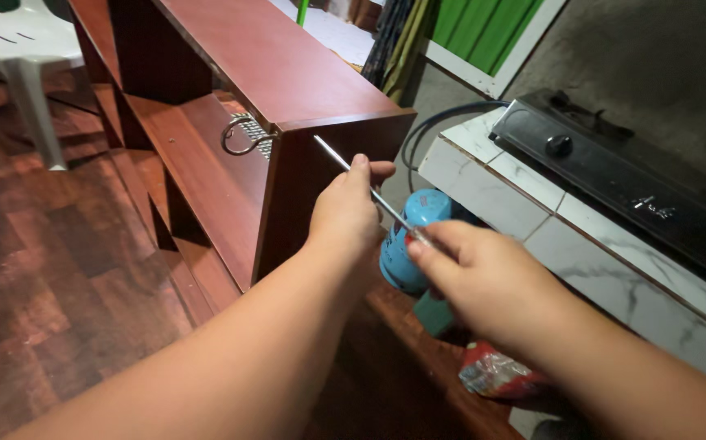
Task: The person uses a screwdriver to tighten screws into a wooden shelf unit. They work on the side panel, securing a metal hook and then fastening multiple screws along the edge of the shelf.
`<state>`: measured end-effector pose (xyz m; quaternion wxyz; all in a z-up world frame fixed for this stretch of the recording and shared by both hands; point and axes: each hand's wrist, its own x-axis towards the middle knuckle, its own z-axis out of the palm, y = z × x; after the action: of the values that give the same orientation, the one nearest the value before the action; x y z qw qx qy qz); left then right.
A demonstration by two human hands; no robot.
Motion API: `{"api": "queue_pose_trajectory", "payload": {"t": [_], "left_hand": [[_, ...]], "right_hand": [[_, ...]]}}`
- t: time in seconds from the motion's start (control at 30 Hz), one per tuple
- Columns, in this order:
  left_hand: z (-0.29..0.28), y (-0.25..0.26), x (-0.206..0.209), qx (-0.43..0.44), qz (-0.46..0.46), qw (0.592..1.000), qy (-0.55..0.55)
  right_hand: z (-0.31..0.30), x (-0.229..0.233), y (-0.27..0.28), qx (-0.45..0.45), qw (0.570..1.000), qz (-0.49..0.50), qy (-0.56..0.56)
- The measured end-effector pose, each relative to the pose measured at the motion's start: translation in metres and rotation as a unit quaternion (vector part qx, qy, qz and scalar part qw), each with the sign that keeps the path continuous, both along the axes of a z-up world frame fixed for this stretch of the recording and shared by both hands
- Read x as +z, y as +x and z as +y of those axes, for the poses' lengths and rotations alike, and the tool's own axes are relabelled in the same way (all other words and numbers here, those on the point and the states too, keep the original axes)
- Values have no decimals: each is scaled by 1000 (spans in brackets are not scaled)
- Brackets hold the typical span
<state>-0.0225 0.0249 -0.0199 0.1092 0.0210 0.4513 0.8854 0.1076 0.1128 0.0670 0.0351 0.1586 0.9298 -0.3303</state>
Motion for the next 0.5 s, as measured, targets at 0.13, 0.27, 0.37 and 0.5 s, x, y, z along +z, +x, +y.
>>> {"api": "queue_pose_trajectory", "payload": {"t": [0.13, 0.27, 0.37, 0.5], "left_hand": [[-5, 5, 7, -7, -30, 999, 17], [-14, 5, 22, 49, -36, 998, -33], [-19, 4, 30, 47, -94, 994, -1], [-19, 3, 31, 56, -128, 990, 30]], "right_hand": [[-14, 9, 1, -18, 999, 25, 38], [-19, 17, -9, 23, 995, 48, 86], [-8, 14, -26, -11, 994, -35, -103], [24, 8, -42, 35, 780, -229, -581]]}}
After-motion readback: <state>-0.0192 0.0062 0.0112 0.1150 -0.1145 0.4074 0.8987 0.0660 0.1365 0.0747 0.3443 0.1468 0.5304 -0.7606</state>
